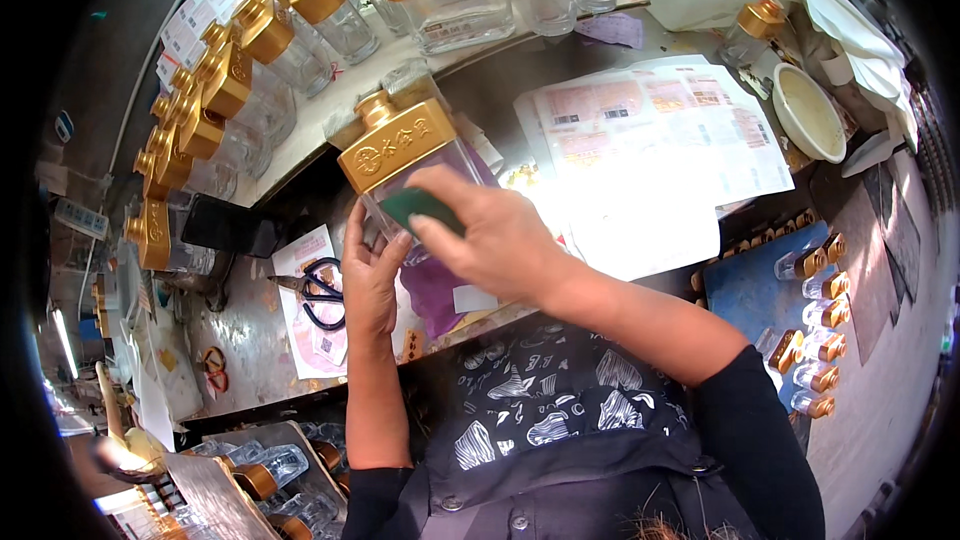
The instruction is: The person applies a gold label to the neck of a clear bottle with a gold cap, using a green squeegee to smooth it. They then wipe the bottle's body with a purple cloth and place the finished bottle on a nearby shelf with other identical bottles.
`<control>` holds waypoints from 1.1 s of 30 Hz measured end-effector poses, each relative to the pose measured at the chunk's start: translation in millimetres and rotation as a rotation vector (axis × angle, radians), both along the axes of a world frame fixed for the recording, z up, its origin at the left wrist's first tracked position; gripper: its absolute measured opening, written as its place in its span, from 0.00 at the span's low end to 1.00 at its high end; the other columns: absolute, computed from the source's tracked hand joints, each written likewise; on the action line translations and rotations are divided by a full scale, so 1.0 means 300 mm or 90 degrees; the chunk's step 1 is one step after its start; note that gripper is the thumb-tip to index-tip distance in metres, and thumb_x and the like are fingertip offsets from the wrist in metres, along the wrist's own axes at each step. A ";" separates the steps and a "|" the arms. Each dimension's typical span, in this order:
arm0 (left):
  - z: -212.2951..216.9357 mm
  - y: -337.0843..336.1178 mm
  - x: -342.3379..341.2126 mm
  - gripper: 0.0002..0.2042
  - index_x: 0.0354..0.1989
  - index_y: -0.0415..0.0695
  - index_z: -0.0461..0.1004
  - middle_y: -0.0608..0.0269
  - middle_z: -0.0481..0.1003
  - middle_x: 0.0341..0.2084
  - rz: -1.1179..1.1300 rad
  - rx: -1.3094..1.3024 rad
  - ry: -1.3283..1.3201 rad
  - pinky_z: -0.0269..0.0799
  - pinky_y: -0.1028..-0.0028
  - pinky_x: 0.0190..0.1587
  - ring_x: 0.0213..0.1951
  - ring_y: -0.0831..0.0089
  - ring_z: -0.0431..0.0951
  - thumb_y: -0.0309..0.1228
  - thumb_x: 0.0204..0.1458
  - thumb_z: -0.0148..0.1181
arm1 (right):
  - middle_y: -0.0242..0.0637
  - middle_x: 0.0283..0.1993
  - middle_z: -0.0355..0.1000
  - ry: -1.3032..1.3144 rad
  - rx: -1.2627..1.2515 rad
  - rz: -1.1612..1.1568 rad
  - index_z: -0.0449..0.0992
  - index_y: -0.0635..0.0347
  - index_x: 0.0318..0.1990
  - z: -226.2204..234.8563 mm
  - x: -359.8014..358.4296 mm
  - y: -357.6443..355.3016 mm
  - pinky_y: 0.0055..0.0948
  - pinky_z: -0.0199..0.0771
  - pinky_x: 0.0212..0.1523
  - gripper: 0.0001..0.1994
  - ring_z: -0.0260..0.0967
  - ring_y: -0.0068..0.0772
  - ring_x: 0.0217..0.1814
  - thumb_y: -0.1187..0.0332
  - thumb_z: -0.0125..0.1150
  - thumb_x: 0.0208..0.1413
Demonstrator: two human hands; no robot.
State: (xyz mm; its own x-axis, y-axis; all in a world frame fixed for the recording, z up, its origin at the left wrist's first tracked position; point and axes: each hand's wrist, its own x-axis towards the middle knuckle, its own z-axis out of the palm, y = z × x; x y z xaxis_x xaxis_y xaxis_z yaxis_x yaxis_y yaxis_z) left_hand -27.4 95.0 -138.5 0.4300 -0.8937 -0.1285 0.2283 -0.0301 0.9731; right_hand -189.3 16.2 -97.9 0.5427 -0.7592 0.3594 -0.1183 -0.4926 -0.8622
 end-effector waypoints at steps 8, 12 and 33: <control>0.013 0.007 -0.008 0.38 0.66 0.39 0.51 0.53 0.65 0.54 0.008 0.015 -0.015 0.66 0.74 0.54 0.52 0.69 0.67 0.23 0.47 0.65 | 0.50 0.26 0.73 0.116 -0.028 -0.157 0.62 0.58 0.49 -0.057 -0.031 -0.038 0.46 0.72 0.26 0.16 0.73 0.57 0.27 0.64 0.57 0.56; -0.007 0.010 0.007 0.38 0.66 0.39 0.51 0.53 0.65 0.53 0.013 0.006 -0.048 0.66 0.74 0.54 0.51 0.69 0.68 0.23 0.48 0.65 | 0.48 0.31 0.74 0.053 -0.010 -0.202 0.67 0.58 0.46 -0.027 -0.070 -0.048 0.46 0.72 0.32 0.14 0.73 0.55 0.32 0.66 0.59 0.54; 0.011 0.040 0.031 0.24 0.67 0.39 0.51 0.56 0.57 0.63 -0.008 -0.033 0.004 0.53 0.68 0.64 0.63 0.67 0.59 0.35 0.64 0.36 | 0.33 0.34 0.67 0.069 -0.651 0.203 0.72 0.57 0.35 0.017 0.016 -0.221 0.33 0.68 0.37 0.09 0.67 0.36 0.40 0.71 0.58 0.43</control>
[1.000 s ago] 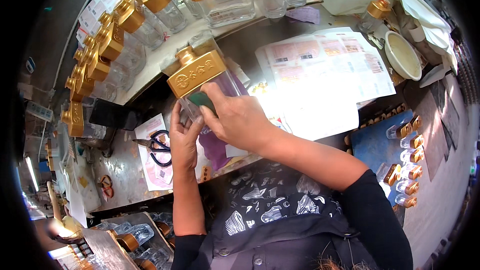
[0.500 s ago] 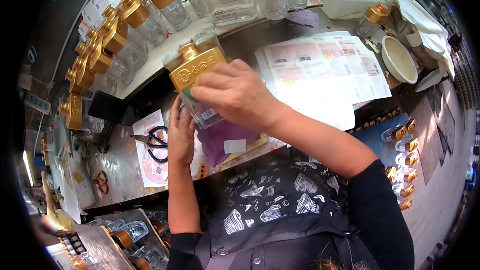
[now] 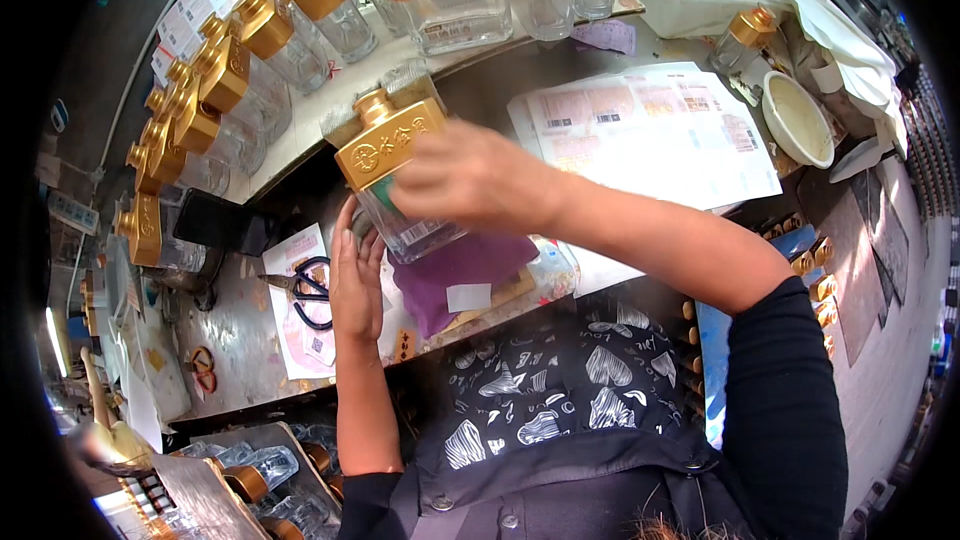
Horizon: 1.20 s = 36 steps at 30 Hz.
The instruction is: The person applies a gold label to the neck of a clear bottle with a gold cap, using a green squeegee to smooth it. They then wipe the bottle's body with a purple cloth and place the finished bottle on a nearby shelf with other identical bottles.
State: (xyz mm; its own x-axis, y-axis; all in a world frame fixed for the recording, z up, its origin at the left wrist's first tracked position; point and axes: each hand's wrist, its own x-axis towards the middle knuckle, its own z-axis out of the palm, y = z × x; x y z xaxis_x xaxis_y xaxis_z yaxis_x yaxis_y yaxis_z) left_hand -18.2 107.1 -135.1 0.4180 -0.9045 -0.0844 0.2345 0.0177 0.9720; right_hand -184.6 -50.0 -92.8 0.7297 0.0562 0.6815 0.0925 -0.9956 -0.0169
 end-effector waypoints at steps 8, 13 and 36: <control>-0.088 0.034 0.028 0.42 0.68 0.35 0.48 0.50 0.56 0.64 -0.130 0.089 -0.316 0.46 0.66 0.67 0.65 0.58 0.55 0.30 0.41 0.59 | 0.36 0.29 0.69 -0.010 0.288 0.047 0.75 0.60 0.34 0.032 -0.022 -0.033 0.36 0.69 0.38 0.08 0.68 0.43 0.36 0.73 0.63 0.45; -0.060 -0.040 -0.009 0.31 0.55 0.37 0.66 0.47 0.66 0.51 -0.082 0.150 -0.434 0.58 0.65 0.59 0.54 0.55 0.67 0.32 0.39 0.69 | 0.36 0.33 0.74 -0.056 0.694 -0.180 0.78 0.61 0.38 0.184 -0.004 -0.198 0.30 0.70 0.39 0.15 0.70 0.30 0.36 0.57 0.59 0.55; -0.012 -0.103 -0.124 0.60 0.71 0.51 0.38 0.54 0.54 0.66 0.038 0.043 -0.651 0.25 0.51 0.68 0.66 0.52 0.55 0.37 0.28 0.75 | 0.48 0.34 0.76 0.240 0.477 -0.325 0.81 0.56 0.36 0.177 0.031 -0.224 0.42 0.71 0.40 0.24 0.73 0.51 0.39 0.44 0.48 0.59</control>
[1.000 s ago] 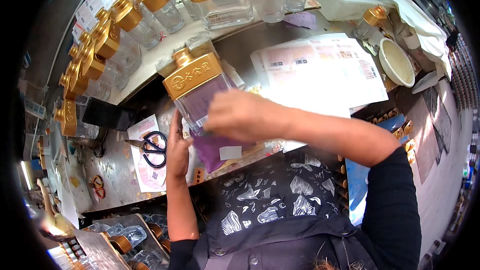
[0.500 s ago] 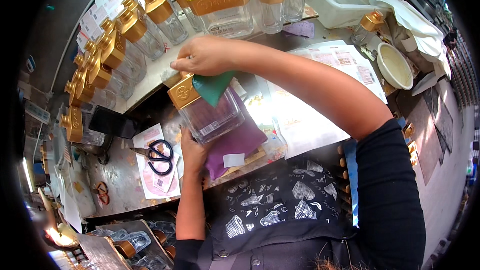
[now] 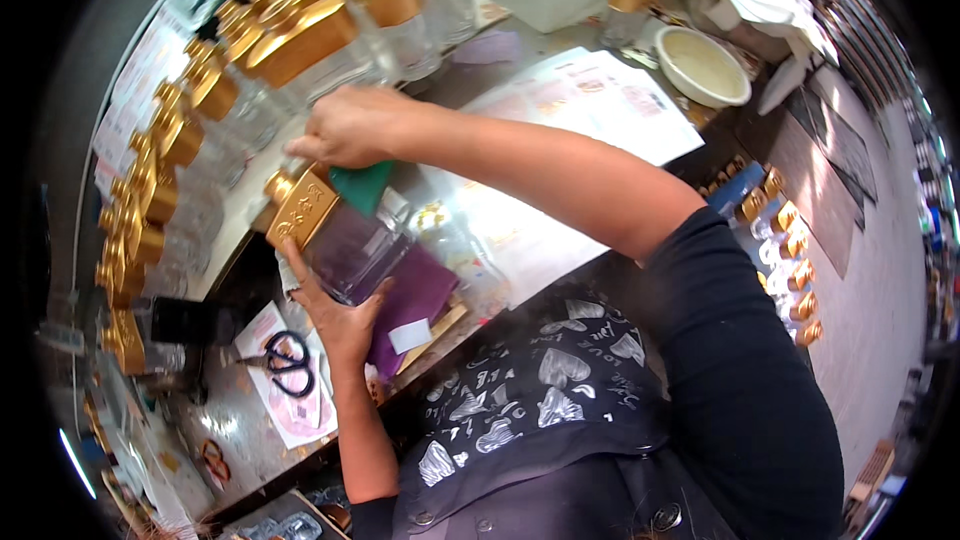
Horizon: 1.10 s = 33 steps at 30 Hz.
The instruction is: The person applies a gold label to the neck of a clear bottle with a gold cap, using a green squeegee to smooth it. They then wipe the bottle's body with a purple cloth and place the finished bottle on a nearby shelf with other identical bottles.
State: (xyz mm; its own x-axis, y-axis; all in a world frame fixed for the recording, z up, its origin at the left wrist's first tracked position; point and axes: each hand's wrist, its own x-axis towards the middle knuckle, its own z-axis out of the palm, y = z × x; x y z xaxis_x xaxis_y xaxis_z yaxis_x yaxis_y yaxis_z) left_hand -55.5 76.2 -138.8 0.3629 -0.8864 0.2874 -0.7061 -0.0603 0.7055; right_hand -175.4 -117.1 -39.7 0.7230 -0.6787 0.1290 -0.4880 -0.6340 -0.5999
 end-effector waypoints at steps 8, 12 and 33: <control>0.004 0.026 -0.034 0.53 0.71 0.44 0.41 0.40 0.57 0.60 0.033 -0.078 -0.012 0.63 0.62 0.60 0.57 0.53 0.65 0.18 0.34 0.68 | 0.48 0.35 0.75 -0.175 0.101 0.040 0.80 0.55 0.36 -0.124 -0.022 0.047 0.41 0.71 0.39 0.19 0.72 0.54 0.38 0.50 0.49 0.60; 0.016 0.035 -0.013 0.47 0.71 0.42 0.40 0.45 0.52 0.64 -0.016 -0.053 -0.047 0.55 0.62 0.64 0.62 0.55 0.60 0.24 0.43 0.64 | 0.44 0.40 0.75 -0.305 0.125 0.091 0.78 0.53 0.45 -0.184 -0.027 0.069 0.40 0.71 0.43 0.17 0.72 0.51 0.43 0.52 0.50 0.60; 0.036 -0.066 0.115 0.22 0.59 0.40 0.60 0.61 0.69 0.50 0.019 -0.049 0.484 0.62 0.65 0.57 0.52 0.73 0.68 0.41 0.63 0.49 | 0.48 0.42 0.76 0.246 0.060 -0.423 0.70 0.52 0.58 -0.325 -0.807 -0.004 0.41 0.72 0.46 0.24 0.73 0.48 0.45 0.73 0.44 0.52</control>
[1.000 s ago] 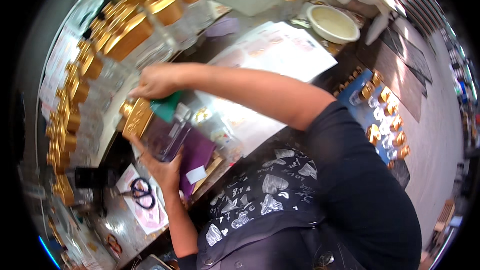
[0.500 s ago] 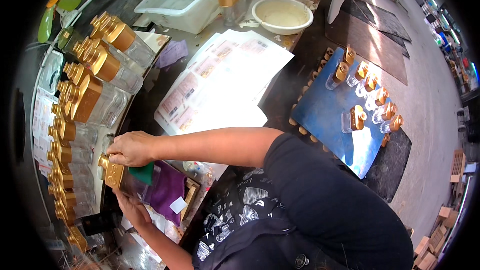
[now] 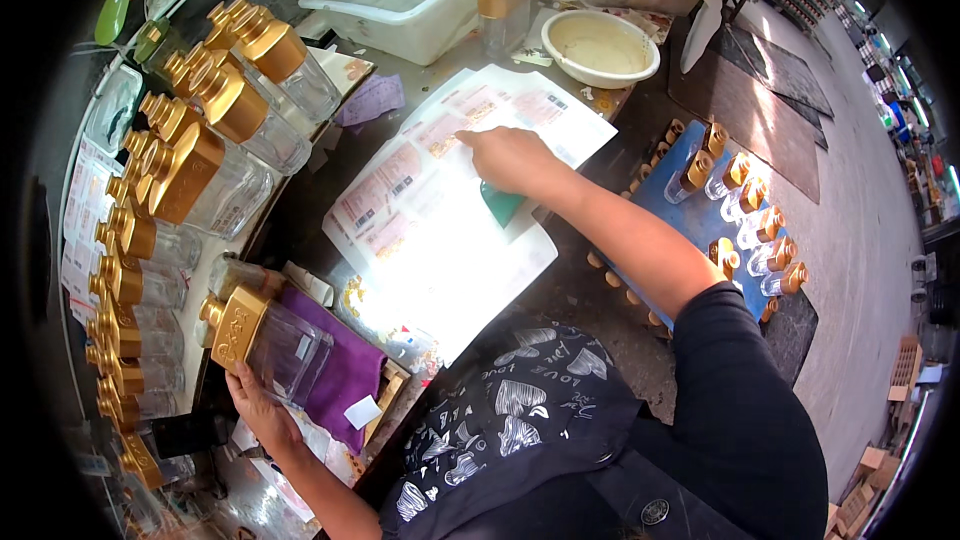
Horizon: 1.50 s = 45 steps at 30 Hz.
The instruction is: The person applies a gold label to the neck of a clear bottle with a gold cap, using a green squeegee to smooth it. They then wipe the bottle's body with a purple cloth and place the finished bottle on a nearby shelf with other identical bottles.
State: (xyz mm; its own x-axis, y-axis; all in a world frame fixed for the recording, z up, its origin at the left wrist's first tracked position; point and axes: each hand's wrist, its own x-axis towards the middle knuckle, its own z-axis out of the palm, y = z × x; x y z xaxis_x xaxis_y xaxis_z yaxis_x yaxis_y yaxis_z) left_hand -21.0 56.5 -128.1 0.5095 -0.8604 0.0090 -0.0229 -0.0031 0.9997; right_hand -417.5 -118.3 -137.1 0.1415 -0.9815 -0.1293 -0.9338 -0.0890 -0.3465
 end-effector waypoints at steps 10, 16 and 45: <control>-0.033 0.034 0.016 0.29 0.66 0.42 0.51 0.57 0.59 0.60 0.013 -0.009 0.085 0.51 0.63 0.65 0.62 0.66 0.59 0.44 0.63 0.47 | 0.48 0.34 0.75 0.146 0.114 0.147 0.60 0.54 0.65 0.024 0.010 0.184 0.45 0.71 0.38 0.29 0.74 0.47 0.37 0.75 0.44 0.51; -0.059 0.039 0.012 0.29 0.68 0.42 0.48 0.56 0.53 0.65 -0.010 -0.059 0.175 0.47 0.64 0.68 0.65 0.65 0.55 0.44 0.64 0.42 | 0.46 0.23 0.72 -0.070 -0.031 0.100 0.69 0.60 0.56 -0.010 -0.151 0.481 0.35 0.75 0.29 0.21 0.75 0.41 0.25 0.65 0.55 0.55; -0.059 0.090 -0.012 0.28 0.68 0.41 0.46 0.52 0.54 0.64 -0.019 -0.044 0.131 0.53 0.64 0.66 0.64 0.60 0.59 0.42 0.64 0.44 | 0.26 0.20 0.63 -0.554 0.249 -0.478 0.72 0.58 0.32 -0.096 -0.152 0.430 0.22 0.62 0.20 0.14 0.61 0.19 0.19 0.58 0.66 0.52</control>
